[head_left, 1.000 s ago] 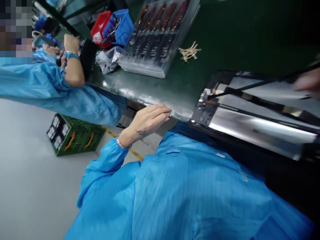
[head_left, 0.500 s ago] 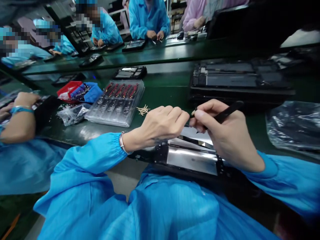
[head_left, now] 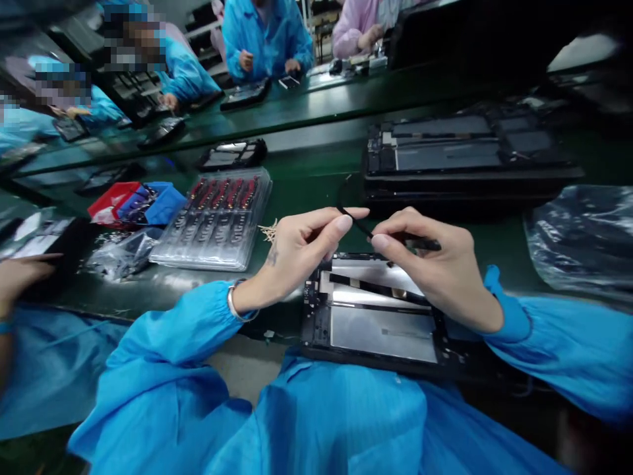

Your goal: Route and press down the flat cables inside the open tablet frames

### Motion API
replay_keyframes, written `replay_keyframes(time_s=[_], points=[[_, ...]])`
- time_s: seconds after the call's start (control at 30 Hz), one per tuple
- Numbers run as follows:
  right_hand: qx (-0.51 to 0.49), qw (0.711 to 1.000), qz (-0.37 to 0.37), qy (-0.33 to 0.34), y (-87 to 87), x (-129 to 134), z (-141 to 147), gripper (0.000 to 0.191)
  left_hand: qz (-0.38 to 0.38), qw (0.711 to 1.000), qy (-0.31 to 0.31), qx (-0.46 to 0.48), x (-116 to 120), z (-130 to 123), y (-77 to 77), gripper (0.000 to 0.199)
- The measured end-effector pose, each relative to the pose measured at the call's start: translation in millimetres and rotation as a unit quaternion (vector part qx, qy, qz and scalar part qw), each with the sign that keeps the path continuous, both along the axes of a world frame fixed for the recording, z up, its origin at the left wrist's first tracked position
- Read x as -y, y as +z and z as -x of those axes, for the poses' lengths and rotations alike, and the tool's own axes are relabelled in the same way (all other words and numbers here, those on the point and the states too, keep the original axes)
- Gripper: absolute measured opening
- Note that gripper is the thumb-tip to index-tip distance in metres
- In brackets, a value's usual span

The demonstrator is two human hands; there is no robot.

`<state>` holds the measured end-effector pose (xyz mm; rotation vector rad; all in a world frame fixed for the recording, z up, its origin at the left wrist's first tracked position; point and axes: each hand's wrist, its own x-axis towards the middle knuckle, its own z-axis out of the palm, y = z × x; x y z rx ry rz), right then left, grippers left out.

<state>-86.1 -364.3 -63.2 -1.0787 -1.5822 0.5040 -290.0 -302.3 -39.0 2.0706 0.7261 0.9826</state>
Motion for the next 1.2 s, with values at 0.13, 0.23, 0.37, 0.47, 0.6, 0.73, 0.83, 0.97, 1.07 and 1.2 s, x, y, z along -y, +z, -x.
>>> replay_keyframes(time_s=[0.13,0.23,0.37,0.47,0.6,0.73,0.83,0.97,1.07,1.2], points=[[0.098,0.995,-0.002,-0.002,5.1,10,-23,0.017,-0.085,0.983,-0.042,-0.156,-5,15,-9.1,0.040],[0.184,0.981,0.049,0.022,3.7,16,-46,0.020,-0.117,0.969,-0.053,-0.211,-10,20,-15.0,0.038],[0.234,0.955,0.167,0.067,-5.1,18,-73,0.027,-0.128,0.963,-0.051,-0.231,-16,18,-20.4,0.034],[0.237,0.939,0.237,0.074,-10.9,17,-88,0.032,-0.151,0.959,-0.085,-0.224,-19,14,-25.1,0.028],[0.255,0.919,0.295,0.059,-13.3,14,-97,0.036,-0.199,0.947,-0.130,-0.214,-23,10,-32.8,0.025],[0.278,0.905,0.319,0.049,-12.9,8,-99,0.042,-0.233,0.934,-0.170,-0.209,-26,7,-41.7,0.023],[0.300,0.893,0.331,0.052,-12.6,4,-98,0.042,-0.222,0.925,-0.215,-0.223,-29,4,-49.2,0.025],[0.320,0.885,0.332,0.055,-12.6,1,-96,0.038,-0.215,0.916,-0.235,-0.244,-30,1,-57.1,0.026],[0.334,0.879,0.335,0.052,-12.7,0,-96,0.036,-0.238,0.907,-0.241,-0.251,-31,-3,-62.2,0.024],[0.351,0.870,0.342,0.052,-12.0,-2,-96,0.036,-0.275,0.893,-0.248,-0.257,-32,-7,-68.9,0.024]])
